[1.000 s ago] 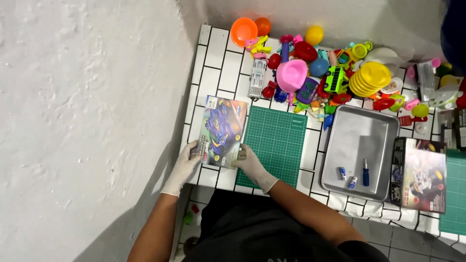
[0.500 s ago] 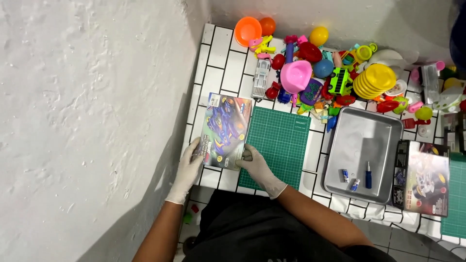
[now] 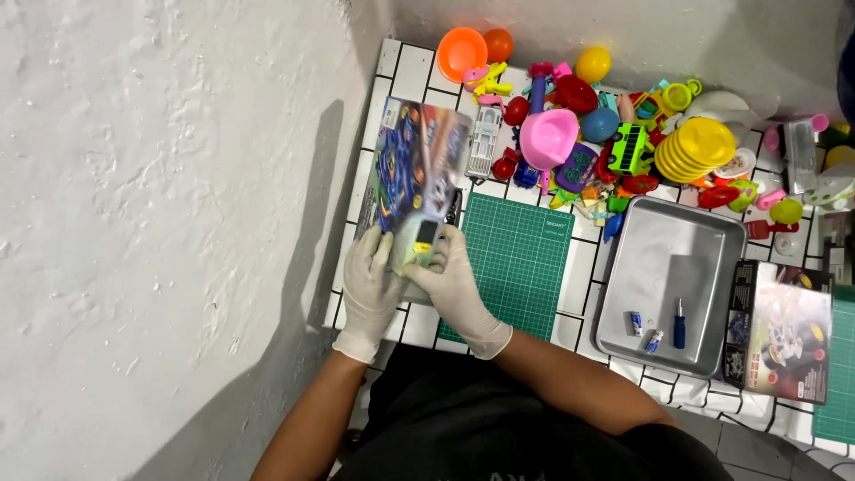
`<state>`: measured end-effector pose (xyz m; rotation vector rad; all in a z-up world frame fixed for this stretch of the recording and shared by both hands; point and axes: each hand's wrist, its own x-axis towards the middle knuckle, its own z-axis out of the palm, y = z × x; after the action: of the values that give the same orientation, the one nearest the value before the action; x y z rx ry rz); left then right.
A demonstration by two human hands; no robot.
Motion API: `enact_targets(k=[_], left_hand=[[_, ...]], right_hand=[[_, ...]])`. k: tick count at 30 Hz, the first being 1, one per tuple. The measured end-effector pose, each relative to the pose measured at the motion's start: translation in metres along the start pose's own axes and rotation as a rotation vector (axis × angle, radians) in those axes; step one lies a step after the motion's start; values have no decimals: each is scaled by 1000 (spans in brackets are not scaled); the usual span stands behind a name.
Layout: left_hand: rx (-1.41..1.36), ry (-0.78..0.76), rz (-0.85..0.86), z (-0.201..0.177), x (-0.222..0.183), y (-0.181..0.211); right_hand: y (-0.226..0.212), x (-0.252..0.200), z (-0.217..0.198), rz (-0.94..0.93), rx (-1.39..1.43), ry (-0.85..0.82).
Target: Assembling a plastic toy car chassis by installing gears and other small components on a cutting mat.
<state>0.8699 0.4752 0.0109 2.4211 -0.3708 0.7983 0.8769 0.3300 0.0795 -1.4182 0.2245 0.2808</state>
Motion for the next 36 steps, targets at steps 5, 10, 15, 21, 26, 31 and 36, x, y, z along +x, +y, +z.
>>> enact_targets(k=[5,10,15,21,26,31,36], left_hand=[[-162,51,-63,28,-2,-1],[-203,12,-212,45,-25,-4],[-262,33,-685,36,-5,15],[-414,18,-892,27,10,17],[-655,45,-1006,22,26,21],[-773,99,-1027,22,30,23],[-577,144,-1011,18,42,18]], right_hand=[[25,22,-8,-97,-101,-139],[40,35,-16,-118,-278,-200],[30,30,-25,-314,-412,-241],[91,26,-53,191,-416,142],[123,39,-65,389,-488,57],[141,45,-71,377,-534,66],[133,41,-77,322,-312,71]])
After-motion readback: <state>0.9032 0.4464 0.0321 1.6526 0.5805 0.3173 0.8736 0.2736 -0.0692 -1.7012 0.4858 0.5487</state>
